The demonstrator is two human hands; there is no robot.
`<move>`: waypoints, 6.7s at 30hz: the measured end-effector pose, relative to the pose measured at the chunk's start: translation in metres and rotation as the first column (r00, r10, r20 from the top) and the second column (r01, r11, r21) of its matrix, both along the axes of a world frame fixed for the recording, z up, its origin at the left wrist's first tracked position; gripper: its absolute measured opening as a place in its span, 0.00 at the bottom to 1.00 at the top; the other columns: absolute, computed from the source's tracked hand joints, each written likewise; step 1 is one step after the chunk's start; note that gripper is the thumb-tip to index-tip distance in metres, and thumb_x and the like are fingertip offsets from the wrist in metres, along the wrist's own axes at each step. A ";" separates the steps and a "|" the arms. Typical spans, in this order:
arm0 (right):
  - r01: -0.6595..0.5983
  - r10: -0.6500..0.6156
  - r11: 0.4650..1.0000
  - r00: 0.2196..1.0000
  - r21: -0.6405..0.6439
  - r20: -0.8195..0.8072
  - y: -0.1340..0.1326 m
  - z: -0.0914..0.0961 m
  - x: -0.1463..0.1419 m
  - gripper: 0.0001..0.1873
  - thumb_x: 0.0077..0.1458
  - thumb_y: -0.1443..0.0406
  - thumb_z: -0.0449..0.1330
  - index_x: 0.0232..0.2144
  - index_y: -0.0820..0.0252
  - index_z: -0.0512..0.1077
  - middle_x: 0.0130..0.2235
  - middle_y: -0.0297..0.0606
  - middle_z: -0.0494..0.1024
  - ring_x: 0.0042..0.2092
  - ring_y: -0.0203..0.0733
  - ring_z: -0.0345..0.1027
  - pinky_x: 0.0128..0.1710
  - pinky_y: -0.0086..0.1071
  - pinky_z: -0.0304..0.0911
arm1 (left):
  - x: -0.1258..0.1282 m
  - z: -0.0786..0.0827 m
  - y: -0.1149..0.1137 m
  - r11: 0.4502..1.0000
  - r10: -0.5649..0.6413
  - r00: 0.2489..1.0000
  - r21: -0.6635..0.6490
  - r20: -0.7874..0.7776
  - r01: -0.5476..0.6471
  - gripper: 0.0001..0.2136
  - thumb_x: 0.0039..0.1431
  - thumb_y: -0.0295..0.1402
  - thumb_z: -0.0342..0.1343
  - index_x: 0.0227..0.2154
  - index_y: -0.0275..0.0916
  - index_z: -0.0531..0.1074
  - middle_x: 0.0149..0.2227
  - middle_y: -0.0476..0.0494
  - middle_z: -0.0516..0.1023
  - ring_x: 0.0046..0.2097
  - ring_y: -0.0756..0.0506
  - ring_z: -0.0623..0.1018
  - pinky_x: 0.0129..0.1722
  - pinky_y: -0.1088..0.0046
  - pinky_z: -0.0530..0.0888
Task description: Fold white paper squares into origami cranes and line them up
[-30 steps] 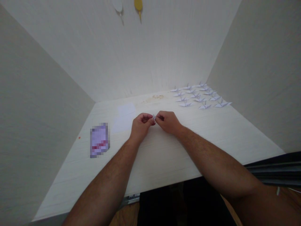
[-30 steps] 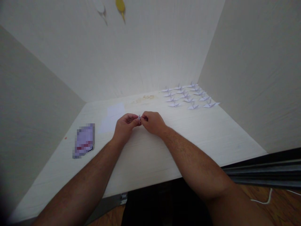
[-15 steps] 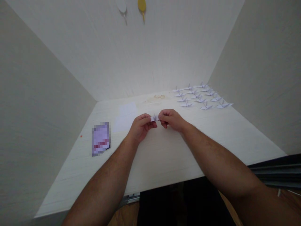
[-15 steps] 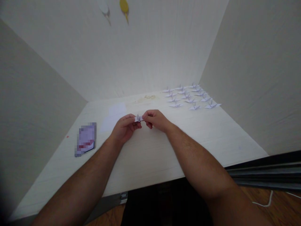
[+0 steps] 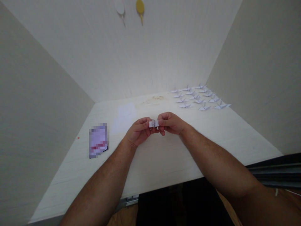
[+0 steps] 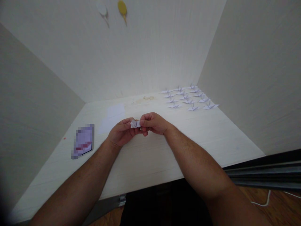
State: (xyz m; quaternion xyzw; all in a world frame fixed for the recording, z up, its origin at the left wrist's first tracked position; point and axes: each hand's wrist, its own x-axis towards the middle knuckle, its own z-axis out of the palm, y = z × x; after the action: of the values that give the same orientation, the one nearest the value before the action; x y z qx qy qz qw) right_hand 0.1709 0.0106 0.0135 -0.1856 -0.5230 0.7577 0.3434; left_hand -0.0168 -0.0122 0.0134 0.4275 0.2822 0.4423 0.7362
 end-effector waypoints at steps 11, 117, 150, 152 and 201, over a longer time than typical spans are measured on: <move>0.085 -0.085 0.996 0.996 -0.014 0.007 0.002 -0.002 -0.002 0.23 0.41 0.52 0.73 0.23 0.62 0.69 0.18 0.28 0.73 0.18 0.31 0.66 0.19 0.25 0.63 | 0.001 -0.001 0.003 1.000 -0.013 1.000 0.001 0.025 0.013 0.13 0.47 0.39 0.68 0.28 0.37 0.73 0.26 0.46 0.74 0.30 0.47 0.75 0.40 0.62 0.75; 0.498 -0.697 0.638 0.698 0.588 0.165 0.002 -0.018 -0.017 0.04 0.56 0.63 0.58 0.30 0.56 0.66 0.25 0.30 0.73 0.25 0.33 0.68 0.26 0.28 0.64 | 0.018 -0.011 0.010 0.826 0.543 0.824 0.278 -0.162 -0.490 0.09 0.45 0.31 0.65 0.28 0.36 0.72 0.25 0.48 0.79 0.28 0.48 0.80 0.30 0.71 0.77; 0.264 -0.672 0.639 0.648 0.722 0.358 0.003 -0.010 -0.009 0.14 0.56 0.58 0.59 0.23 0.59 0.70 0.21 0.30 0.70 0.24 0.32 0.61 0.25 0.28 0.54 | 0.010 -0.011 0.013 0.847 0.517 0.780 0.342 -0.352 -0.407 0.09 0.44 0.35 0.68 0.26 0.36 0.76 0.23 0.47 0.77 0.26 0.50 0.74 0.28 0.74 0.71; 0.270 -0.549 0.766 0.746 0.584 0.376 0.002 -0.007 -0.007 0.13 0.54 0.57 0.60 0.24 0.59 0.70 0.19 0.30 0.70 0.22 0.32 0.62 0.23 0.27 0.54 | 0.009 -0.010 0.014 0.908 0.412 0.875 0.195 -0.254 -0.371 0.11 0.42 0.35 0.69 0.24 0.36 0.74 0.23 0.47 0.77 0.26 0.50 0.75 0.30 0.72 0.73; 0.484 -0.572 0.779 0.810 0.399 0.134 0.009 -0.015 -0.012 0.16 0.45 0.58 0.70 0.35 0.58 0.74 0.27 0.29 0.75 0.25 0.30 0.65 0.24 0.27 0.64 | 0.011 -0.007 0.009 0.805 0.548 0.806 0.399 -0.222 -0.438 0.11 0.42 0.36 0.71 0.27 0.35 0.77 0.31 0.43 0.82 0.32 0.49 0.78 0.37 0.71 0.73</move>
State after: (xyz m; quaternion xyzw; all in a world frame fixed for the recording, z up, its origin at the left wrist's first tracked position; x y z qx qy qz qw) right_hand 0.1587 0.0199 -0.0012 -0.3553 -0.6126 0.4962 0.5022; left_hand -0.0060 -0.0027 0.0062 0.5214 0.4250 0.5841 0.4542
